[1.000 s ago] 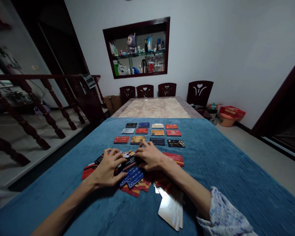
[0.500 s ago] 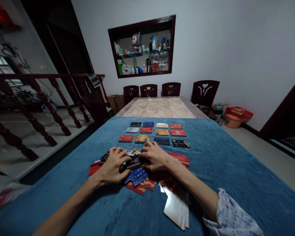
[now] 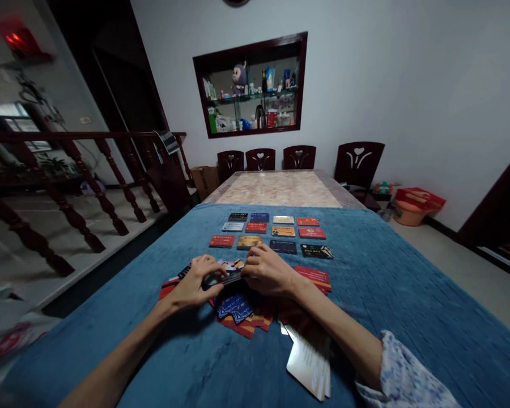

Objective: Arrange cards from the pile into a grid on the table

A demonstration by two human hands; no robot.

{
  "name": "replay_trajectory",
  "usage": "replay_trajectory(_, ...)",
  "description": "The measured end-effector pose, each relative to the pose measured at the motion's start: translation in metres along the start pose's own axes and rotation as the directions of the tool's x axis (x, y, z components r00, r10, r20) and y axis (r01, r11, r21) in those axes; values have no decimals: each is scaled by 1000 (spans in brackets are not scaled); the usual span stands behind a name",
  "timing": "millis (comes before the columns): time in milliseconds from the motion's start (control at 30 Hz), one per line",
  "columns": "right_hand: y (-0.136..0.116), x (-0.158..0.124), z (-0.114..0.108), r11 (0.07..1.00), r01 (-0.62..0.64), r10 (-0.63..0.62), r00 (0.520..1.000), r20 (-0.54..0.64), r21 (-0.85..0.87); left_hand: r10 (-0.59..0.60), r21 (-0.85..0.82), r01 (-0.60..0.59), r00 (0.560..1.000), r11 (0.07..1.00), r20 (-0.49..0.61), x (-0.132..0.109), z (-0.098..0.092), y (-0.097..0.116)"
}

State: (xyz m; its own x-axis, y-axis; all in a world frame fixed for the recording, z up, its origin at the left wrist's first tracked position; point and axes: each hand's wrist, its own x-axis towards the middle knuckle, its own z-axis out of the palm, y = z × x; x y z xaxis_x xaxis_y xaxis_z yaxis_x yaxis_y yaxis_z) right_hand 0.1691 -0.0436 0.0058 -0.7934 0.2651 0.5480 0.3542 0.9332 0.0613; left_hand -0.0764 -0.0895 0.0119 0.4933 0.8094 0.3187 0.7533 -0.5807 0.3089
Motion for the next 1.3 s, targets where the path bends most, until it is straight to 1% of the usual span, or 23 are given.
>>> replay_trajectory(100,-1,2,2,998,-5,-3,991,-131,-58,-7,-17,7,1000,1000,10,0,1,0)
replay_trajectory(167,-2,3,3,997,-30,17,985,-175,-73,5,-16,-5,1000,1000,17,0,1,1)
replay_trajectory(233,-1,3,4,996,-49,33,982,-188,-80,15,-13,-15,1000,1000,-3,1,1,1)
replay_trajectory(367,2,0,9,995,-57,41,981,-192,-79,-6,-21,3,994,1000,-106,1,0,1)
replay_trajectory(467,5,-3,13,994,-80,66,982,-180,-74,15,-20,-18,988,1000,-152,1,0,0)
replay_trajectory(533,6,-4,14,992,-101,88,983,-164,-73,34,-19,-37,988,999,-152,2,1,-1)
replay_trajectory(800,4,-4,17,987,-138,125,982,-142,-81,120,37,-118,990,992,-79,1,9,-5)
replay_trajectory(900,3,-5,18,984,-155,143,981,-132,-86,108,32,-106,993,994,-56,0,11,-5)
replay_trajectory(967,3,-6,20,983,-158,144,980,-137,-92,89,21,-88,994,996,-63,1,12,-4)
replay_trajectory(1067,3,-8,21,982,-157,143,981,-130,-106,63,21,-61,993,998,-102,2,13,-3)
replay_trajectory(1167,2,-8,22,977,-159,144,983,-112,-140,38,3,-38,986,999,-164,3,14,-4)
replay_trajectory(1300,-1,-6,23,968,-182,167,981,-95,-175,2,-19,-6,975,1000,-224,3,17,-7)
